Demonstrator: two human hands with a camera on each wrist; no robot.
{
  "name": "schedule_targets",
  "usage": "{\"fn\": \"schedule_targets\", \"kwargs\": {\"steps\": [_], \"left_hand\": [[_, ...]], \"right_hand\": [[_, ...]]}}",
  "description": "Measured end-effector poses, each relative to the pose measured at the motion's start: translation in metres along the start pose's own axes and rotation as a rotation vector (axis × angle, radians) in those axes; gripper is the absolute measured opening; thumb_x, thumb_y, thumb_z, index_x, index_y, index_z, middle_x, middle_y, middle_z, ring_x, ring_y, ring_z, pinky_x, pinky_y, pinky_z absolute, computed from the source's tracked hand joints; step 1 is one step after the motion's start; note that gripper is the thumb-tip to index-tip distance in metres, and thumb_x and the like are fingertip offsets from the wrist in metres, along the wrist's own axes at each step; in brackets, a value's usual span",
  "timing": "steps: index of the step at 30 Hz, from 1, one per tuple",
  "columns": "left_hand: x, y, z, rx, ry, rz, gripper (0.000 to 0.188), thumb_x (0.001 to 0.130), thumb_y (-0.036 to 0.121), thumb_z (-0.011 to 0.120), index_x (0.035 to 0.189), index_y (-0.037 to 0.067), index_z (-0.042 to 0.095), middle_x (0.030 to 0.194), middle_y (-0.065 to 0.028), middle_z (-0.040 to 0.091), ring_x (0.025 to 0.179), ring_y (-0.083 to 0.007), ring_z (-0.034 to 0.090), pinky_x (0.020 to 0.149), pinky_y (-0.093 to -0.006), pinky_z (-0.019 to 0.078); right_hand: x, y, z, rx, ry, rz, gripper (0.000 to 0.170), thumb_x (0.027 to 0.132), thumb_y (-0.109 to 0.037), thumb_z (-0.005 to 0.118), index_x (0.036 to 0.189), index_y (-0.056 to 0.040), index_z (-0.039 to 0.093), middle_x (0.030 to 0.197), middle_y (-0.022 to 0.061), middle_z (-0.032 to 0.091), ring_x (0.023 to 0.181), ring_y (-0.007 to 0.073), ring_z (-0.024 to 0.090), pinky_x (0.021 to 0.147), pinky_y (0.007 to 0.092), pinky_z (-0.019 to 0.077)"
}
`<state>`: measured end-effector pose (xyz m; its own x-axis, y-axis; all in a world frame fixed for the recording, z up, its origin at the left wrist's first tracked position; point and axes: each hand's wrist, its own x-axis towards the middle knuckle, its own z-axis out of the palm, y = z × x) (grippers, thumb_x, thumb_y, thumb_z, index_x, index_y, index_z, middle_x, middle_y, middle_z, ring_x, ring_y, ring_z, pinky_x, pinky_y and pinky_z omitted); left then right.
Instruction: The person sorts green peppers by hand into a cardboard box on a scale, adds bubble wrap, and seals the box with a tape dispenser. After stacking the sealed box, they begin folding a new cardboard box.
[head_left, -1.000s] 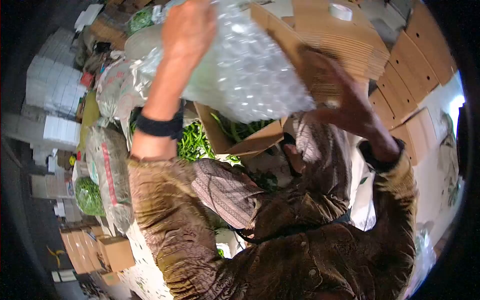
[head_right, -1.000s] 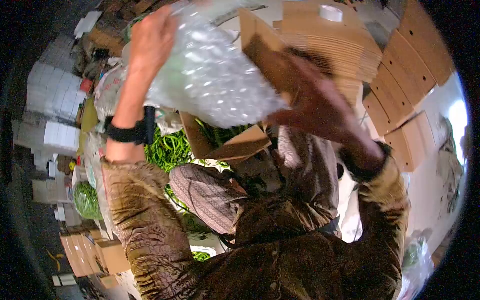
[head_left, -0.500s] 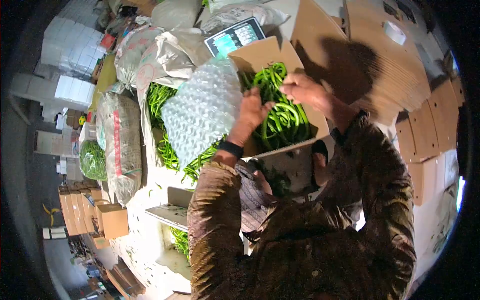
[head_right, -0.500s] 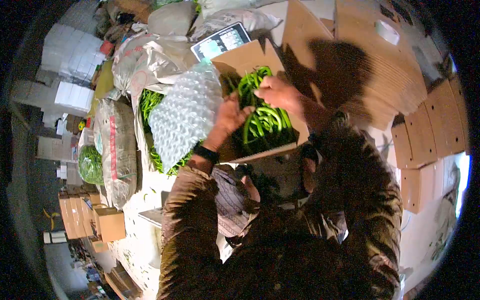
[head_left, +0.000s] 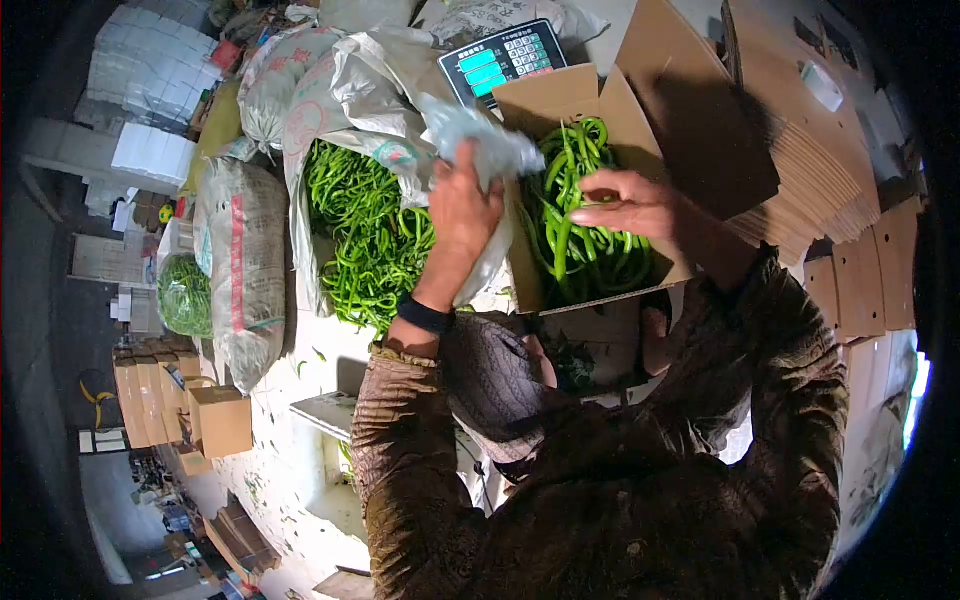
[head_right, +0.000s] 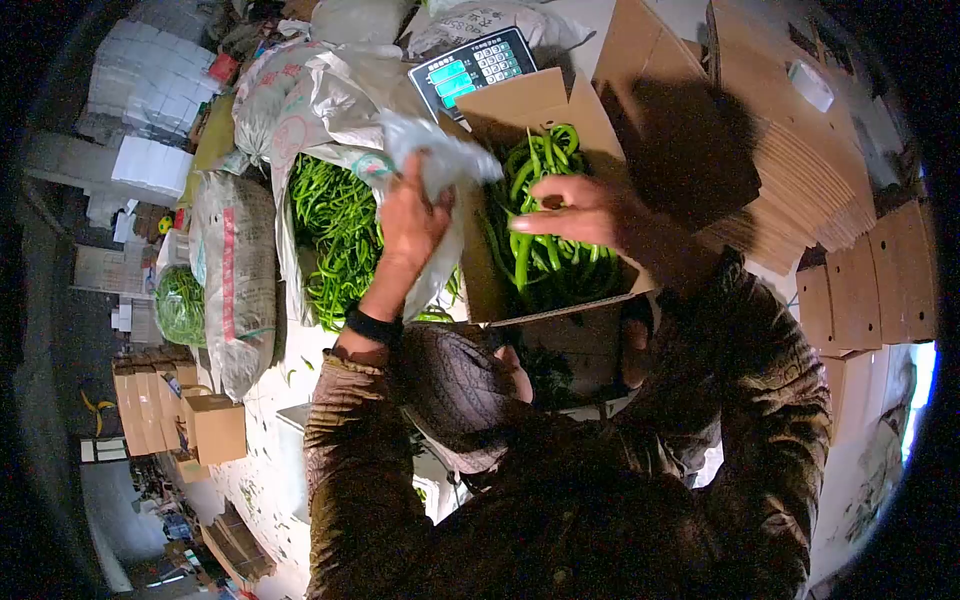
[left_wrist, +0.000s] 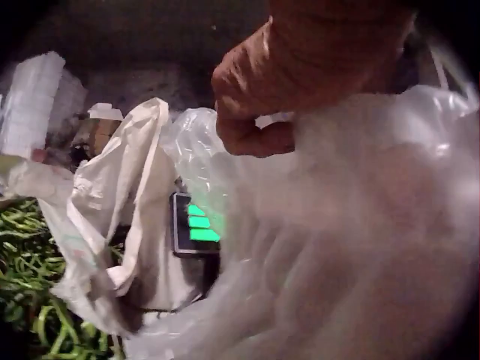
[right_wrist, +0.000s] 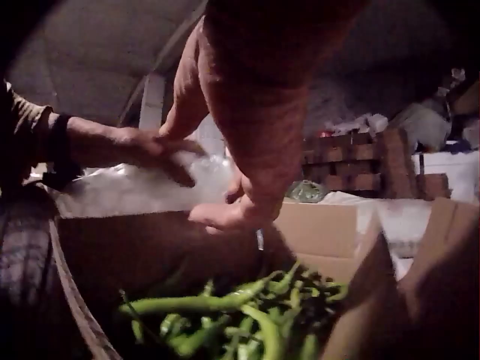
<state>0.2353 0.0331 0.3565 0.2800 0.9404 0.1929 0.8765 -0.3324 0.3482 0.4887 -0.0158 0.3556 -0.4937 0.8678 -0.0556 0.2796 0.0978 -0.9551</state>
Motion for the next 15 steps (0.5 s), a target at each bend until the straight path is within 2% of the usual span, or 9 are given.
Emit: {"fn": "schedule_targets", "kwargs": {"steps": [1, 3, 4, 5, 6, 8, 10, 13, 15], "left_hand": [[0.007, 0.010, -0.013, -0.104, 0.218, -0.002, 0.064, 0.074, 0.020, 0.071, 0.130, 0.009, 0.041, 0.100, -0.0296, 0.058, 0.086, -0.0461, 0.061, 0.072, -0.0489, 0.0511], [0.020, 0.050, -0.037, -0.530, 0.246, -0.167, 0.058, 0.075, 0.026, 0.070, 0.124, 0.005, 0.047, 0.093, -0.0273, 0.061, 0.083, -0.0403, 0.062, 0.072, -0.0453, 0.0501], [0.029, 0.052, -0.021, -0.457, 0.398, -0.028, 0.058, 0.076, 0.033, 0.069, 0.121, 0.001, 0.050, 0.088, -0.0235, 0.062, 0.080, -0.0334, 0.063, 0.071, -0.0421, 0.0498], [0.027, 0.071, -0.033, -0.650, 0.214, -0.113, 0.056, 0.080, 0.036, 0.067, 0.119, 0.000, 0.050, 0.081, -0.0186, 0.062, 0.077, -0.0300, 0.062, 0.070, -0.0395, 0.0499], [0.037, 0.070, -0.023, -0.842, 0.238, -0.128, 0.055, 0.082, 0.037, 0.065, 0.119, 0.000, 0.050, 0.081, -0.0167, 0.062, 0.076, -0.0288, 0.062, 0.070, -0.0385, 0.0503], [0.042, 0.065, -0.013, -1.038, 0.258, -0.149, 0.054, 0.083, 0.038, 0.063, 0.119, -0.001, 0.050, 0.081, -0.0148, 0.062, 0.076, -0.0275, 0.061, 0.069, -0.0375, 0.0507], [0.036, 0.066, -0.017, -1.589, -0.022, -0.409, 0.052, 0.087, 0.039, 0.059, 0.120, -0.001, 0.051, 0.080, -0.0119, 0.062, 0.075, -0.0267, 0.061, 0.071, -0.0348, 0.0507], [0.023, 0.038, 0.016, -1.238, -0.060, -0.396, 0.041, 0.089, 0.031, 0.056, 0.113, -0.002, 0.056, 0.085, -0.0151, 0.063, 0.080, -0.0295, 0.063, 0.076, -0.0378, 0.0500], [0.004, 0.033, 0.023, -0.699, -0.121, -0.273, 0.027, 0.088, 0.021, 0.054, 0.098, -0.003, 0.061, 0.088, -0.0196, 0.063, 0.084, -0.0357, 0.062, 0.083, -0.0404, 0.0481]], "right_hand": [[0.003, -0.002, 0.008, 0.002, 0.000, 0.004, 0.029, 0.088, -0.029, 0.066, 0.096, -0.0004, 0.063, 0.085, 0.0076, 0.062, 0.079, 0.0147, 0.060, 0.069, 0.0299, 0.0482], [0.008, -0.010, 0.027, 0.298, 0.181, -0.270, 0.032, 0.087, -0.026, 0.066, 0.105, 0.0000, 0.062, 0.102, 0.0093, 0.064, 0.094, 0.0164, 0.062, 0.080, 0.0307, 0.0492], [0.014, -0.025, 0.029, 0.299, 0.175, -0.271, 0.032, 0.087, -0.026, 0.066, 0.105, 0.0000, 0.062, 0.102, 0.0093, 0.064, 0.094, 0.0164, 0.062, 0.080, 0.0307, 0.0492], [0.023, -0.046, 0.024, 0.540, 0.083, -0.146, 0.034, 0.087, -0.025, 0.065, 0.109, -0.0003, 0.061, 0.106, 0.0095, 0.064, 0.097, 0.0177, 0.062, 0.084, 0.0312, 0.0489], [0.029, -0.057, 0.019, 0.777, -0.009, -0.015, 0.037, 0.086, -0.024, 0.065, 0.114, -0.0006, 0.059, 0.111, 0.0096, 0.064, 0.101, 0.0189, 0.062, 0.087, 0.0316, 0.0486], [0.034, -0.039, -0.003, 0.764, 0.041, -0.010, 0.038, 0.086, -0.022, 0.064, 0.117, -0.0005, 0.057, 0.109, 0.0096, 0.065, 0.098, 0.0183, 0.063, 0.086, 0.0312, 0.0486], [0.028, -0.026, -0.025, 0.706, 0.138, -0.003, 0.040, 0.086, -0.020, 0.062, 0.120, -0.0004, 0.056, 0.107, 0.0095, 0.065, 0.094, 0.0176, 0.063, 0.084, 0.0307, 0.0486], [0.008, -0.009, -0.057, 0.591, 0.257, 0.022, 0.039, 0.086, -0.019, 0.062, 0.120, -0.0005, 0.055, 0.106, 0.0093, 0.065, 0.093, 0.0173, 0.063, 0.084, 0.0305, 0.0485], [-0.010, 0.001, -0.080, 0.491, 0.327, 0.037, 0.039, 0.086, -0.019, 0.061, 0.120, -0.0005, 0.055, 0.106, 0.0091, 0.065, 0.093, 0.0172, 0.062, 0.083, 0.0305, 0.0485]]}}
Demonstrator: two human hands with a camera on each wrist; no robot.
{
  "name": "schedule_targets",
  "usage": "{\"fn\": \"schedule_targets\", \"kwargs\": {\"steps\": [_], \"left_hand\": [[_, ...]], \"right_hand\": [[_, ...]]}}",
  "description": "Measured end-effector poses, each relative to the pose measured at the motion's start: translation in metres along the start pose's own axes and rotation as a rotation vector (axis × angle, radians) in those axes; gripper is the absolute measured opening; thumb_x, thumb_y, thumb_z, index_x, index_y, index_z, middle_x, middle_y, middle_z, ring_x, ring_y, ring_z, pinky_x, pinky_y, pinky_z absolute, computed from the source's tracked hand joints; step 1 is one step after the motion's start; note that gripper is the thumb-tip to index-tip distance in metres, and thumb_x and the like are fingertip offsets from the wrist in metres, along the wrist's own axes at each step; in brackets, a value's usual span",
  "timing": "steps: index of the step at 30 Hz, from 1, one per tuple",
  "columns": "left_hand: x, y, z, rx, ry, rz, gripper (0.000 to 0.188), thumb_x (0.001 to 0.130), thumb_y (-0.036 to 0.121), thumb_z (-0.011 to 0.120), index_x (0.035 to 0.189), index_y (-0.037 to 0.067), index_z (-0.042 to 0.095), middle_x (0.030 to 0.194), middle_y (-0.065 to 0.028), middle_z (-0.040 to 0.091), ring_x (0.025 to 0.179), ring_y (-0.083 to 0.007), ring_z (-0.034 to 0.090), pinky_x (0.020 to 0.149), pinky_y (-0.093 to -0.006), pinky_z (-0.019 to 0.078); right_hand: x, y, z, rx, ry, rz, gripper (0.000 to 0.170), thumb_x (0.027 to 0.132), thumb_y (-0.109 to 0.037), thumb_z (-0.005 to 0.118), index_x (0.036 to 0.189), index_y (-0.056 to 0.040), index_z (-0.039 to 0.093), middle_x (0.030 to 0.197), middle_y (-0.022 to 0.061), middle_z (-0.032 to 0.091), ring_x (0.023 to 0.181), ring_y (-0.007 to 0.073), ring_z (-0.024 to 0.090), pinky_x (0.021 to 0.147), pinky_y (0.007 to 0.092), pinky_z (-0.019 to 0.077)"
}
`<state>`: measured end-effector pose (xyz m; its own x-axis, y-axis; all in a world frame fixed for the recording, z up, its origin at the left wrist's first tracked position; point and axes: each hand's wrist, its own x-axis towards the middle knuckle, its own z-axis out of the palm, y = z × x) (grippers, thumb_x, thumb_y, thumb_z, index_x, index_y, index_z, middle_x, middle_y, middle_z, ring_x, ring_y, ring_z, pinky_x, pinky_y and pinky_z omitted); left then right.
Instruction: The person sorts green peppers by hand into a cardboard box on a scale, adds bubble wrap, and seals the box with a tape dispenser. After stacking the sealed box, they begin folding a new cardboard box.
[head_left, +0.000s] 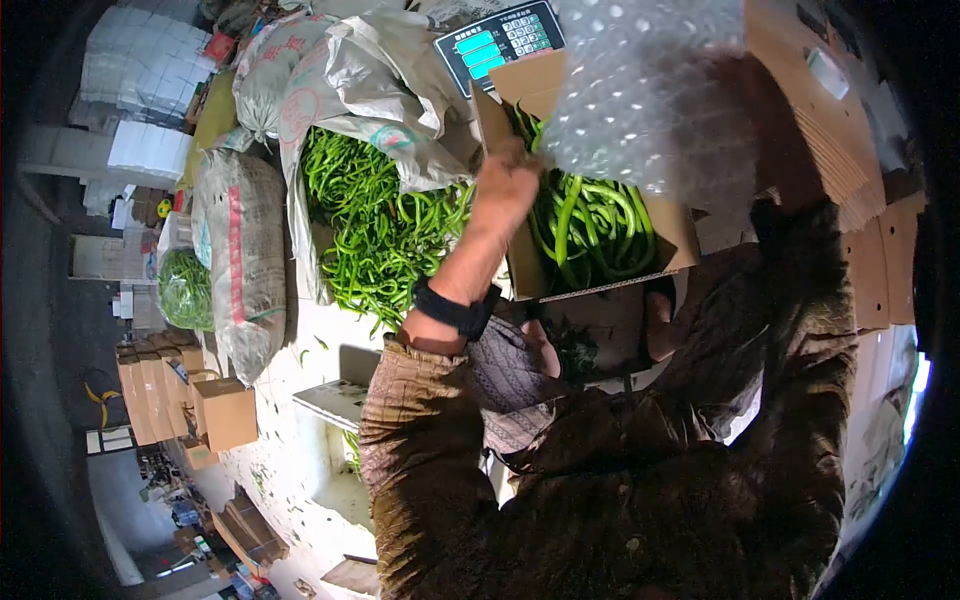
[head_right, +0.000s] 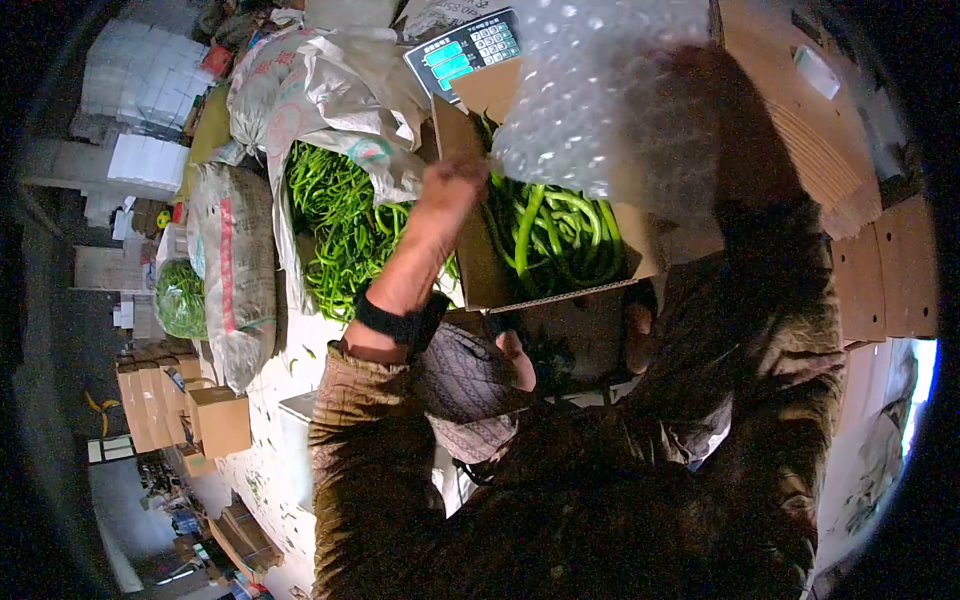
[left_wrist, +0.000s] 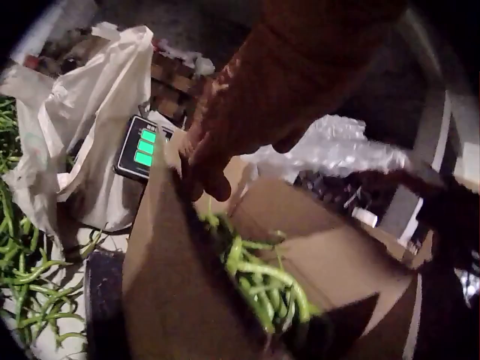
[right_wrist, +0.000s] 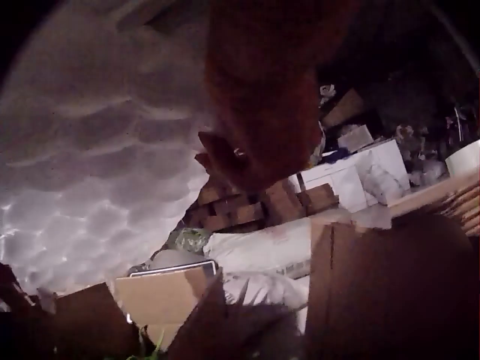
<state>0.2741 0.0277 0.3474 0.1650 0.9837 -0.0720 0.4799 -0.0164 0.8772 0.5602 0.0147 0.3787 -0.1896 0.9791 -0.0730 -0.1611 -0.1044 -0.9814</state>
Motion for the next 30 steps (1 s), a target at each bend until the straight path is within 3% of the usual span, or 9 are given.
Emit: {"fn": "schedule_targets", "kwargs": {"steps": [4, 7, 8, 13, 14, 16, 19, 22, 30], "left_hand": [[-0.035, -0.039, 0.033, 0.511, 0.013, 0.270, 0.023, 0.084, 0.019, 0.051, 0.088, 0.000, 0.062, 0.080, -0.0207, 0.063, 0.080, -0.0365, 0.061, 0.088, -0.0381, 0.0469], [0.007, -0.085, 0.075, 0.862, -0.596, 0.009, 0.049, 0.090, 0.032, 0.049, 0.131, 0.005, 0.047, 0.133, -0.0197, 0.050, 0.123, -0.0328, 0.045, 0.102, -0.0360, 0.0378], [-0.001, -0.117, 0.096, 0.840, -0.224, 0.265, 0.027, 0.083, 0.027, 0.052, 0.098, 0.011, 0.067, 0.084, -0.0111, 0.066, 0.086, -0.0283, 0.064, 0.079, -0.0391, 0.0509], [0.023, -0.190, 0.097, 0.050, -0.224, 0.126, 0.033, 0.085, 0.029, 0.050, 0.105, 0.008, 0.065, 0.111, -0.0141, 0.061, 0.104, -0.0286, 0.059, 0.086, -0.0377, 0.0495], [0.029, -0.190, 0.083, -0.302, -0.286, -0.003, 0.034, 0.085, 0.030, 0.049, 0.107, 0.007, 0.064, 0.115, -0.0142, 0.060, 0.106, -0.0294, 0.058, 0.087, -0.0376, 0.0493], [0.023, -0.057, 0.007, 0.788, -0.273, 0.110, 0.033, 0.088, 0.032, 0.048, 0.103, 0.007, 0.064, 0.102, -0.0102, 0.064, 0.094, -0.0260, 0.061, 0.081, -0.0394, 0.0488], [0.029, -0.003, -0.026, -0.402, 0.145, -0.159, 0.036, 0.091, 0.024, 0.057, 0.116, -0.002, 0.055, 0.114, -0.0126, 0.061, 0.100, -0.0244, 0.059, 0.083, -0.0372, 0.0492], [0.005, 0.060, -0.008, -0.293, 0.384, 0.245, 0.047, 0.091, 0.029, 0.060, 0.123, -0.005, 0.050, 0.107, -0.0163, 0.061, 0.098, -0.0238, 0.059, 0.086, -0.0331, 0.0469], [0.019, -0.017, 0.077, 0.267, 0.028, -0.068, 0.100, 0.080, 0.066, 0.055, 0.140, -0.008, 0.025, 0.139, -0.0330, 0.034, 0.129, -0.0429, 0.037, 0.108, -0.0420, 0.0308]], "right_hand": [[-0.024, -0.003, -0.044, -0.186, 0.105, -0.016, 0.039, 0.086, -0.018, 0.061, 0.120, -0.0006, 0.055, 0.105, 0.0088, 0.065, 0.092, 0.0168, 0.062, 0.083, 0.0303, 0.0484], [-0.038, -0.005, -0.063, -0.273, 0.143, -0.027, 0.039, 0.086, -0.018, 0.060, 0.121, -0.0006, 0.055, 0.104, 0.0086, 0.066, 0.091, 0.0166, 0.062, 0.082, 0.0301, 0.0484], [-0.040, -0.007, -0.066, -0.299, 0.138, -0.029, 0.039, 0.086, -0.018, 0.060, 0.121, -0.0007, 0.055, 0.103, 0.0085, 0.066, 0.091, 0.0165, 0.062, 0.082, 0.0301, 0.0483], [-0.044, -0.005, -0.076, -0.378, 0.141, -0.040, 0.039, 0.086, -0.017, 0.059, 0.121, -0.0008, 0.055, 0.102, 0.0081, 0.066, 0.090, 0.0161, 0.062, 0.082, 0.0298, 0.0482], [-0.043, -0.005, -0.074, -0.393, 0.133, -0.041, 0.039, 0.086, -0.017, 0.059, 0.121, -0.0008, 0.055, 0.102, 0.0080, 0.066, 0.089, 0.0160, 0.062, 0.082, 0.0298, 0.0482], [-0.039, -0.004, -0.070, -0.414, 0.113, -0.053, 0.039, 0.085, -0.017, 0.059, 0.121, -0.0008, 0.054, 0.101, 0.0079, 0.066, 0.089, 0.0158, 0.062, 0.081, 0.0297, 0.0482], [-0.024, 0.000, -0.048, -0.454, 0.067, -0.052, 0.039, 0.085, -0.016, 0.058, 0.121, -0.0009, 0.054, 0.100, 0.0077, 0.066, 0.088, 0.0156, 0.062, 0.081, 0.0296, 0.0481], [-0.005, 0.016, -0.022, -0.471, 0.053, 0.005, 0.039, 0.085, -0.016, 0.058, 0.121, -0.0009, 0.054, 0.100, 0.0075, 0.066, 0.088, 0.0154, 0.062, 0.081, 0.0295, 0.0481], [0.009, 0.035, -0.008, -0.250, -0.074, -0.024, 0.037, 0.082, -0.011, 0.055, 0.118, -0.0041, 0.055, 0.095, 0.0006, 0.062, 0.082, 0.0092, 0.056, 0.074, 0.0244, 0.0451]]}}
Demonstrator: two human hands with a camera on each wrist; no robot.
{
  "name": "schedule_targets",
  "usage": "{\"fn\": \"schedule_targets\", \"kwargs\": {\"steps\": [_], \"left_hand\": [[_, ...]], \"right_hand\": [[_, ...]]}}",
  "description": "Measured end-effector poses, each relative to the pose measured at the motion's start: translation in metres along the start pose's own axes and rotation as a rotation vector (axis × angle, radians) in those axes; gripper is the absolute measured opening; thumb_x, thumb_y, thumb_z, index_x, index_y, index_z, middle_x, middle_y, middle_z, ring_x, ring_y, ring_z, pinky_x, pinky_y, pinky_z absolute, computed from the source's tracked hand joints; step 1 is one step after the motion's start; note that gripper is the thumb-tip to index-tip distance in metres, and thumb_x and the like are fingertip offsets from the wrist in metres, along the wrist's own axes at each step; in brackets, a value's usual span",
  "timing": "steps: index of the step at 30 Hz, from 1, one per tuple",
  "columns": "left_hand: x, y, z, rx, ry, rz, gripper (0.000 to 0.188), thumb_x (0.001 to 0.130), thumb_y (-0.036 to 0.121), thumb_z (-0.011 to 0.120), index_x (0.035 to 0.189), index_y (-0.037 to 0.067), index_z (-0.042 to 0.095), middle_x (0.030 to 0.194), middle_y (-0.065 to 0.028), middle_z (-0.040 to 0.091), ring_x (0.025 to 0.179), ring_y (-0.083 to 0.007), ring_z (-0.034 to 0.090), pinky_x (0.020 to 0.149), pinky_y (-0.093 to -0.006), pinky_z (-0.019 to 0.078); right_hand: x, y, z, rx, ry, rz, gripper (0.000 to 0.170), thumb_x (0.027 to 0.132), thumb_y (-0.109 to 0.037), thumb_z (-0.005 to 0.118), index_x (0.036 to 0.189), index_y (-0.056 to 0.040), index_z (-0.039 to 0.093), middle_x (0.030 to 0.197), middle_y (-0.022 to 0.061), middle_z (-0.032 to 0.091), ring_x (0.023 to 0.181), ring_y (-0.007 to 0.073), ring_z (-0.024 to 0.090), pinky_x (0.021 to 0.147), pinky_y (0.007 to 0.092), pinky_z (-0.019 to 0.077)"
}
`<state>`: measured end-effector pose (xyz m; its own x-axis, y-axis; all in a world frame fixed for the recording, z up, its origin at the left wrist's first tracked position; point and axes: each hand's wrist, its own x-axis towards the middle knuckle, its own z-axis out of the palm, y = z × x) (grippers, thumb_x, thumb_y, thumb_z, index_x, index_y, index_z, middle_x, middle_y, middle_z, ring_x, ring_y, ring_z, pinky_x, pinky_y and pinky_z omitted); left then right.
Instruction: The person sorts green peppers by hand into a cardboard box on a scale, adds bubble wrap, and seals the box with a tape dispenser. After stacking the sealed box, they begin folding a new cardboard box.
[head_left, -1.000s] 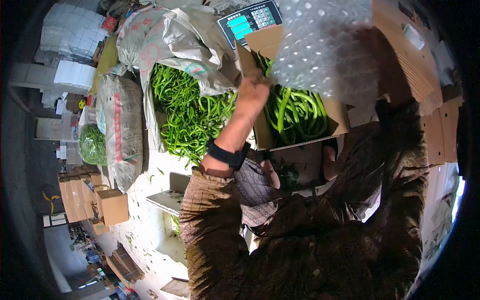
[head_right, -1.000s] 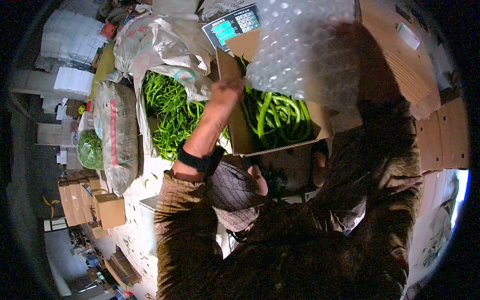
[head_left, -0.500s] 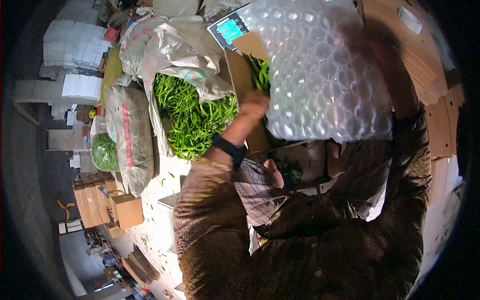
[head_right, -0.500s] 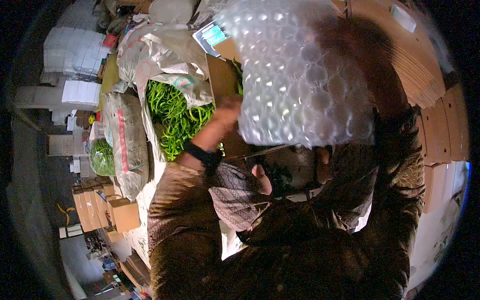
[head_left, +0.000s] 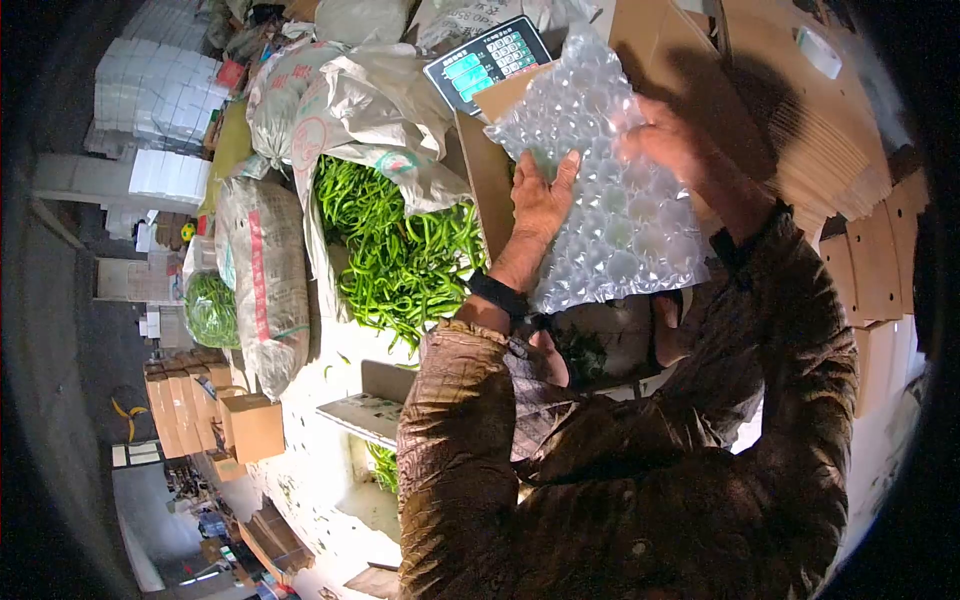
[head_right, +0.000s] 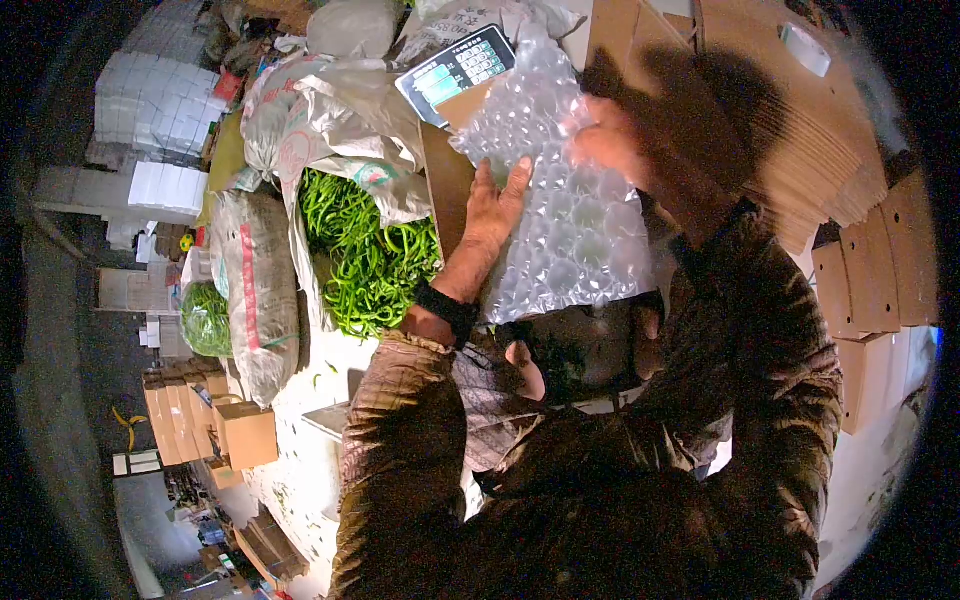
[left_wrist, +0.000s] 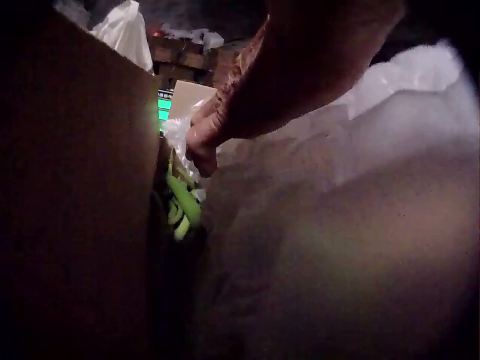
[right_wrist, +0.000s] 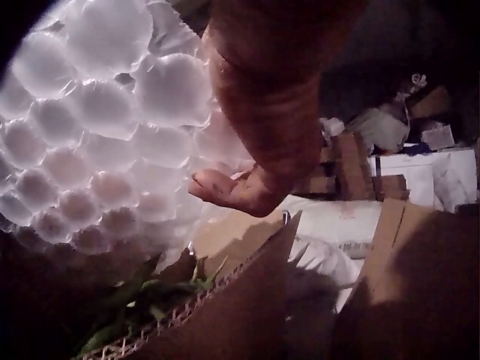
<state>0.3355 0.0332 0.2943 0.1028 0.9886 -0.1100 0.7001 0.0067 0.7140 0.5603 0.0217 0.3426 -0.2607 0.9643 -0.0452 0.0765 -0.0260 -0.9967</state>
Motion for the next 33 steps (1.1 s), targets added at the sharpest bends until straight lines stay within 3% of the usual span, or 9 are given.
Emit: {"fn": "schedule_targets", "kwargs": {"steps": [4, 6, 9, 17, 20, 22, 26, 29, 33], "left_hand": [[0.007, 0.003, 0.006, -0.157, 0.066, -0.037, 0.101, 0.080, 0.068, 0.054, 0.142, -0.004, 0.022, 0.143, -0.0286, 0.029, 0.130, -0.0429, 0.033, 0.108, -0.0463, 0.0297], [0.007, 0.006, 0.000, -0.148, 0.085, -0.022, 0.101, 0.079, 0.069, 0.054, 0.143, -0.002, 0.021, 0.145, -0.0267, 0.028, 0.132, -0.0421, 0.031, 0.108, -0.0487, 0.0291], [-0.007, 0.002, -0.001, 0.035, 0.045, -0.004, 0.099, 0.080, 0.064, 0.057, 0.147, 0.004, 0.016, 0.150, -0.0225, 0.020, 0.136, -0.0421, 0.022, 0.105, -0.0579, 0.0272], [-0.010, -0.020, 0.033, 0.478, 0.137, 0.082, 0.080, 0.085, 0.042, 0.062, 0.147, 0.015, 0.019, 0.153, -0.0157, 0.012, 0.137, -0.0436, 0.015, 0.100, -0.0651, 0.0266], [-0.009, -0.026, 0.033, 0.496, 0.183, 0.094, 0.078, 0.085, 0.040, 0.062, 0.146, 0.013, 0.022, 0.153, -0.0167, 0.011, 0.137, -0.0436, 0.015, 0.101, -0.0610, 0.0257], [-0.007, -0.026, 0.035, 0.493, 0.205, 0.124, 0.078, 0.084, 0.039, 0.063, 0.146, 0.012, 0.024, 0.153, -0.0175, 0.010, 0.138, -0.0435, 0.015, 0.103, -0.0578, 0.0248], [-0.008, -0.026, 0.037, 0.487, 0.203, 0.167, 0.075, 0.086, 0.038, 0.059, 0.145, 0.008, 0.024, 0.153, -0.0185, 0.013, 0.138, -0.0424, 0.015, 0.105, -0.0554, 0.0224], [-0.005, -0.032, 0.038, 0.478, 0.237, 0.201, 0.074, 0.087, 0.039, 0.057, 0.145, 0.007, 0.024, 0.152, -0.0188, 0.014, 0.139, -0.0416, 0.013, 0.106, -0.0546, 0.0211], [0.000, -0.038, 0.044, 0.493, 0.202, 0.202, 0.074, 0.088, 0.039, 0.055, 0.145, 0.004, 0.023, 0.153, -0.0191, 0.014, 0.140, -0.0406, 0.011, 0.108, -0.0534, 0.0189]], "right_hand": [[0.003, 0.046, 0.022, 0.324, 0.093, -0.071, 0.042, 0.081, -0.013, 0.057, 0.122, -0.0026, 0.053, 0.097, 0.0058, 0.063, 0.086, 0.0143, 0.059, 0.077, 0.0280, 0.0472], [0.020, 0.030, 0.039, -0.497, 0.137, 0.168, 0.049, 0.080, -0.017, 0.061, 0.125, -0.0003, 0.049, 0.106, 0.0152, 0.062, 0.099, 0.0258, 0.061, 0.086, 0.0361, 0.0473], [0.043, 0.056, 0.061, -0.924, 0.344, 0.203, 0.056, 0.078, -0.020, 0.065, 0.126, 0.0022, 0.045, 0.110, 0.0230, 0.059, 0.108, 0.0377, 0.056, 0.094, 0.0438, 0.0442], [0.021, 0.021, 0.078, -1.063, 0.016, 0.433, 0.052, 0.081, -0.016, 0.068, 0.120, 0.0072, 0.043, 0.121, 0.0277, 0.053, 0.114, 0.0410, 0.051, 0.089, 0.0454, 0.0479], [0.014, 0.029, 0.079, -1.118, 0.085, 0.356, 0.028, 0.089, -0.017, 0.054, 0.110, 0.0023, 0.053, 0.099, 0.0232, 0.062, 0.098, 0.0381, 0.061, 0.083, 0.0444, 0.0497], [0.002, 0.030, 0.084, -1.601, 0.564, -0.504, 0.017, 0.088, -0.014, 0.049, 0.097, -0.0025, 0.058, 0.080, 0.0180, 0.061, 0.081, 0.0331, 0.062, 0.075, 0.0403, 0.0508], [0.005, 0.076, 0.077, -1.592, 0.444, -0.191, 0.012, 0.081, -0.012, 0.052, 0.090, -0.0066, 0.058, 0.080, 0.0106, 0.059, 0.080, 0.0254, 0.059, 0.074, 0.0362, 0.0495], [-0.013, 0.064, 0.063, -1.455, -0.106, -0.527, 0.013, 0.077, -0.003, 0.052, 0.090, -0.0005, 0.054, 0.087, 0.0129, 0.054, 0.089, 0.0266, 0.056, 0.082, 0.0343, 0.0468], [-0.001, 0.113, 0.067, -2.251, 0.045, -0.489, 0.007, 0.076, -0.007, 0.053, 0.083, -0.0045, 0.052, 0.083, 0.0104, 0.053, 0.086, 0.0227, 0.056, 0.083, 0.0303, 0.0440]]}}
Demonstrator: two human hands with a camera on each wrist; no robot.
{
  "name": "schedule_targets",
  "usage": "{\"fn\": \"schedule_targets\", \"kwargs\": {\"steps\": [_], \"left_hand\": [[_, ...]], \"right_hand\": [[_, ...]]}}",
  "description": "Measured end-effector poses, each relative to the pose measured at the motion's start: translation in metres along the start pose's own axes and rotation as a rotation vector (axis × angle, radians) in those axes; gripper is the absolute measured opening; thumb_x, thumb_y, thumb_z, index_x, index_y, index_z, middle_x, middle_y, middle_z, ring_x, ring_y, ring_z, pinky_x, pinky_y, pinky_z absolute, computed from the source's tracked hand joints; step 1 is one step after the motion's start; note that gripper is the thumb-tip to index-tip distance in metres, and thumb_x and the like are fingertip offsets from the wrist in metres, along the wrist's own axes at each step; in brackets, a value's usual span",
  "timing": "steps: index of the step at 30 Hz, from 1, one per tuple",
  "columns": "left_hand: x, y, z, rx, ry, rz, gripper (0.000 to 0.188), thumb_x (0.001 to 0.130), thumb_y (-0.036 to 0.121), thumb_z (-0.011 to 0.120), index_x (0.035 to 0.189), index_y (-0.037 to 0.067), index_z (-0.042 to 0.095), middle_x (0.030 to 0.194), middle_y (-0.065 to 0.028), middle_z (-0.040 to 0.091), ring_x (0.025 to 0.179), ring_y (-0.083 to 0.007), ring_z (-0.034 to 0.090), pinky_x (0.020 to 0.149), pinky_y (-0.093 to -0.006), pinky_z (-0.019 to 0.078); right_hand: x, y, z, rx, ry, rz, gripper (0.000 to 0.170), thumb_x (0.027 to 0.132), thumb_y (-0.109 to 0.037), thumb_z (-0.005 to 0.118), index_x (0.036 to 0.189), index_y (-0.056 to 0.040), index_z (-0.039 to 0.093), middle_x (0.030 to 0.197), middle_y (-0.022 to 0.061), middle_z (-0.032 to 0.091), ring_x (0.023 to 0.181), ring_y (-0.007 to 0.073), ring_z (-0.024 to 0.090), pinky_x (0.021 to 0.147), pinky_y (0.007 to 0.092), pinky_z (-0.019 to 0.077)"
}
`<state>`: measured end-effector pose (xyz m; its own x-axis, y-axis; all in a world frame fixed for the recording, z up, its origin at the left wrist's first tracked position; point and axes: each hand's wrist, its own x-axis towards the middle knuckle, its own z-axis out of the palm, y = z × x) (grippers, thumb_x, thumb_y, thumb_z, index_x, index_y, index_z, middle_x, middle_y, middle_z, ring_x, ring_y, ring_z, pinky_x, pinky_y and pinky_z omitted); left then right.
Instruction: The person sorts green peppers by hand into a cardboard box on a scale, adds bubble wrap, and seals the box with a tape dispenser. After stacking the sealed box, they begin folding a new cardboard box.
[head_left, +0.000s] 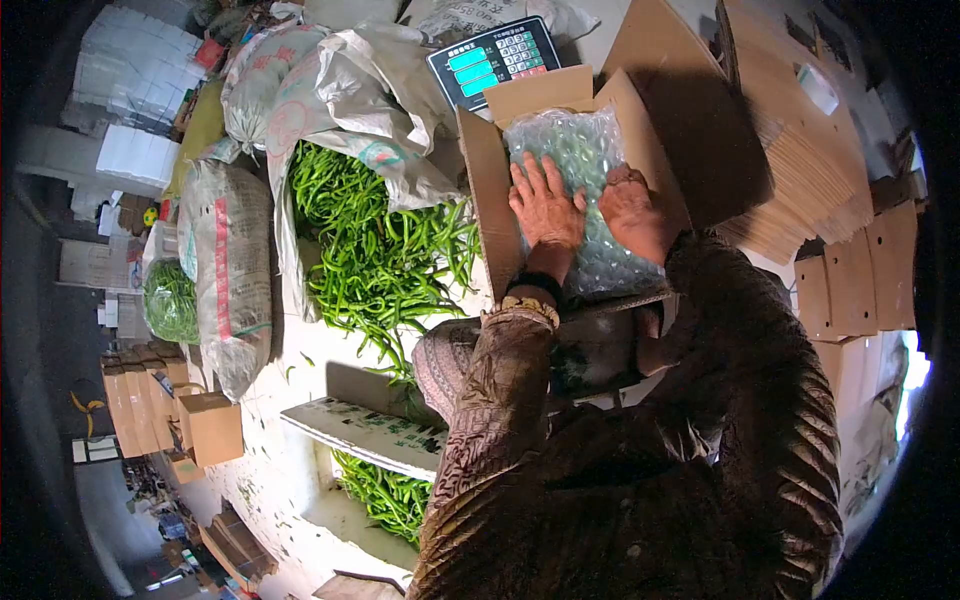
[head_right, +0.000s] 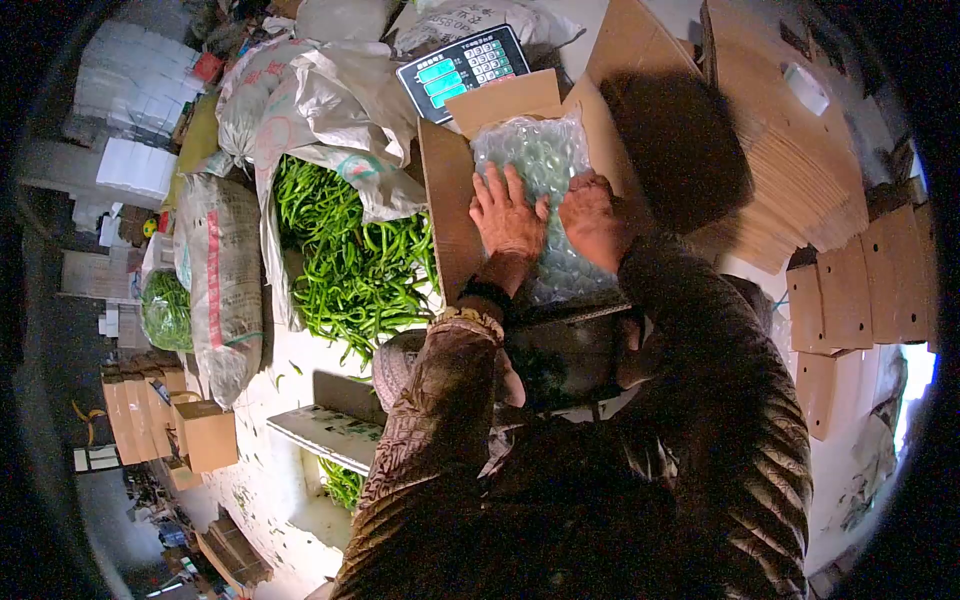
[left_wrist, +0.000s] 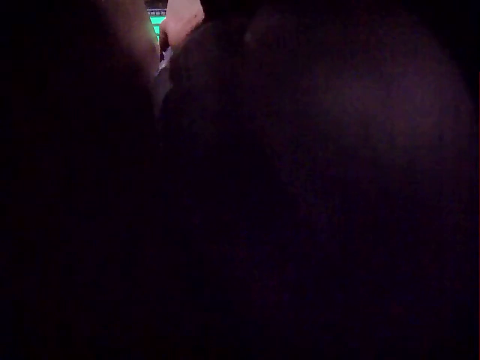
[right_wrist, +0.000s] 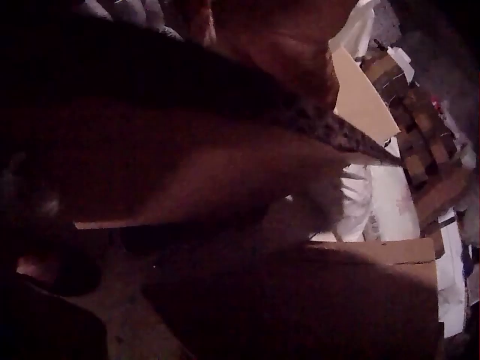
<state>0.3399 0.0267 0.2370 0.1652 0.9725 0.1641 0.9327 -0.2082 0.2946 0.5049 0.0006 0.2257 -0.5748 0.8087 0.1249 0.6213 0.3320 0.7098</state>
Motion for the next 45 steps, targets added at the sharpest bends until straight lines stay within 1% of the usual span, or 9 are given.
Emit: {"fn": "schedule_targets", "kwargs": {"steps": [12, 15, 17, 22, 24, 32, 37, 40, 45], "left_hand": [[0.001, -0.016, 0.015, 0.011, 0.065, 0.065, 0.069, 0.092, 0.042, 0.047, 0.144, 0.003, 0.024, 0.149, -0.0237, 0.019, 0.138, -0.0441, 0.016, 0.106, -0.0566, 0.0215], [0.003, -0.019, 0.019, -0.031, 0.027, 0.052, 0.067, 0.092, 0.038, 0.047, 0.145, 0.004, 0.023, 0.150, -0.0225, 0.018, 0.138, -0.0433, 0.015, 0.107, -0.0568, 0.0203], [0.007, -0.022, 0.025, -0.034, 0.003, 0.016, 0.067, 0.091, 0.036, 0.048, 0.145, 0.004, 0.024, 0.151, -0.0213, 0.018, 0.139, -0.0418, 0.015, 0.108, -0.0553, 0.0197], [0.017, -0.044, 0.032, -0.174, -0.131, -0.044, 0.052, 0.091, 0.024, 0.049, 0.138, 0.003, 0.039, 0.149, -0.0214, 0.025, 0.140, -0.0371, 0.020, 0.110, -0.0473, 0.0236], [0.033, -0.074, 0.048, -0.892, -0.216, 0.000, 0.042, 0.089, 0.015, 0.050, 0.130, 0.004, 0.051, 0.141, -0.0234, 0.040, 0.134, -0.0360, 0.034, 0.107, -0.0396, 0.0321], [0.060, -0.039, -0.068, -0.855, -0.415, -0.528, 0.032, 0.084, 0.014, 0.050, 0.110, 0.000, 0.063, 0.113, -0.0234, 0.062, 0.105, -0.0271, 0.059, 0.093, -0.0373, 0.0430], [0.118, -0.021, -0.070, -0.205, 0.446, 0.291, 0.064, 0.072, 0.011, 0.067, 0.132, 0.007, 0.043, 0.127, -0.0213, 0.049, 0.115, -0.0431, 0.046, 0.097, -0.0493, 0.0363], [0.146, -0.015, -0.063, -0.051, 0.422, 0.338, 0.056, 0.076, 0.016, 0.066, 0.128, 0.008, 0.048, 0.125, -0.0195, 0.052, 0.113, -0.0391, 0.051, 0.100, -0.0511, 0.0319], [0.132, -0.004, -0.071, 0.056, -0.567, 0.131, 0.046, 0.084, 0.036, 0.060, 0.122, 0.012, 0.055, 0.122, -0.0173, 0.057, 0.111, -0.0338, 0.056, 0.098, -0.0450, 0.0409]], "right_hand": [[0.049, 0.051, -0.058, 1.008, -0.293, 0.327, 0.018, 0.084, -0.017, 0.053, 0.082, 0.0004, 0.060, 0.088, 0.0166, 0.060, 0.093, 0.0291, 0.060, 0.079, 0.0421, 0.0472], [0.076, 0.059, -0.022, 0.999, -0.203, -0.146, 0.034, 0.088, -0.030, 0.054, 0.088, 0.0031, 0.061, 0.098, 0.0209, 0.061, 0.103, 0.0322, 0.058, 0.085, 0.0424, 0.0471], [0.082, 0.034, -0.022, 1.200, -0.234, 0.298, 0.048, 0.084, -0.045, 0.057, 0.093, 0.0016, 0.066, 0.094, 0.0245, 0.064, 0.093, 0.0361, 0.063, 0.083, 0.0432, 0.0496], [0.069, -0.026, -0.002, 1.422, -0.508, 0.735, 0.099, 0.081, -0.071, 0.046, 0.150, -0.0132, 0.007, 0.152, 0.0253, 0.013, 0.141, 0.0386, 0.018, 0.110, 0.0516, 0.0229], [0.061, -0.021, -0.011, 1.415, -0.481, 0.702, 0.097, 0.080, -0.071, 0.047, 0.150, -0.0161, 0.008, 0.151, 0.0267, 0.014, 0.140, 0.0404, 0.018, 0.110, 0.0521, 0.0231], [0.057, -0.018, -0.031, 1.342, -0.473, 0.512, 0.113, 0.065, -0.071, 0.067, 0.151, -0.0268, 0.007, 0.151, 0.0297, 0.004, 0.140, 0.0459, 0.009, 0.107, 0.0582, 0.0187], [0.061, -0.031, -0.017, 1.128, -0.531, 0.517, 0.118, 0.057, -0.068, 0.074, 0.150, -0.0325, 0.009, 0.153, 0.0262, -0.001, 0.141, 0.0426, 0.010, 0.101, 0.0573, 0.0222], [0.063, -0.047, 0.003, 1.047, -0.518, 0.522, 0.117, 0.057, -0.062, 0.077, 0.149, -0.0362, 0.009, 0.153, 0.0256, 0.001, 0.140, 0.0410, 0.013, 0.098, 0.0574, 0.0245], [0.068, -0.046, 0.001, 1.034, -0.591, 0.525, 0.111, 0.065, -0.056, 0.075, 0.150, -0.0296, 0.009, 0.152, 0.0260, 0.002, 0.141, 0.0400, 0.011, 0.101, 0.0617, 0.0223]]}}
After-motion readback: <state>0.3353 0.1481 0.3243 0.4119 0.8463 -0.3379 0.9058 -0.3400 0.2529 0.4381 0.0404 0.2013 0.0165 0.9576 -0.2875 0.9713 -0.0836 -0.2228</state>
